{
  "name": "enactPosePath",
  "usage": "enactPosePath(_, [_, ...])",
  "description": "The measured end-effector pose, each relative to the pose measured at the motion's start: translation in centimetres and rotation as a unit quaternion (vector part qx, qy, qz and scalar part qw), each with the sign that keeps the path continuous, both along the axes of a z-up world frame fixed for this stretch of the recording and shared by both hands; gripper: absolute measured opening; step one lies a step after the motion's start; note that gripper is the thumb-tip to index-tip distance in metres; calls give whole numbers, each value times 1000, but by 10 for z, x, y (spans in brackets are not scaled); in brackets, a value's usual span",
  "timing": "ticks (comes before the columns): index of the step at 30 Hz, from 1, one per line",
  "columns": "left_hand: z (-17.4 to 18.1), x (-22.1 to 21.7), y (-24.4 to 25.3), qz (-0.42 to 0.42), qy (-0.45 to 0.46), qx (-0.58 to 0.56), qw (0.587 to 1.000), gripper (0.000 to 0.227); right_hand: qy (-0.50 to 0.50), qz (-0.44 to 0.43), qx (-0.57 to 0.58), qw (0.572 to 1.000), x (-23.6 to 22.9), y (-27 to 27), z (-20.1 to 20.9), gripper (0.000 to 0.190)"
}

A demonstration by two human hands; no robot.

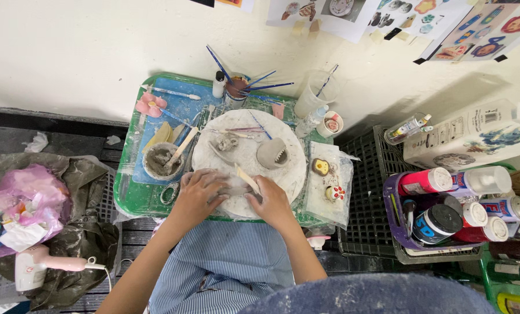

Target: The person shapes a piece of clay on a potter's wheel bat by hand and with a wooden tool. They spray water onto the clay, smooth a flat piece, and use a tool to carve details into a clay shark head.

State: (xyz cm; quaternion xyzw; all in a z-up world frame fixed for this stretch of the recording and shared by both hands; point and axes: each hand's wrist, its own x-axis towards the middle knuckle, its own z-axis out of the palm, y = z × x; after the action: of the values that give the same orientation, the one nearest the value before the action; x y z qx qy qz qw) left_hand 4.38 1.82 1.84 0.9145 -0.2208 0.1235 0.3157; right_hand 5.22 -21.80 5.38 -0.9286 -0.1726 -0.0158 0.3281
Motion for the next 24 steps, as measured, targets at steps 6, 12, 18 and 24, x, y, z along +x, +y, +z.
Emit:
enactPosePath(6, [3, -1, -3, -42, 24, -123, 991, 33, 59, 9, 110, 992, -2, -7, -10, 47])
enactPosePath(12, [20, 0, -13, -108, 148, -266, 946, 38, 141, 9, 321, 937, -14, -37, -24, 39])
enactPosePath(18, [25, 14, -46, -150, 285, -247, 914, 33, 185, -27, 341, 921, -10, -84, -28, 35])
enactPosePath(24, [19, 27, -93, -38, 61, -284, 956, 33, 170, -148, 431, 874, 19, -108, -38, 33])
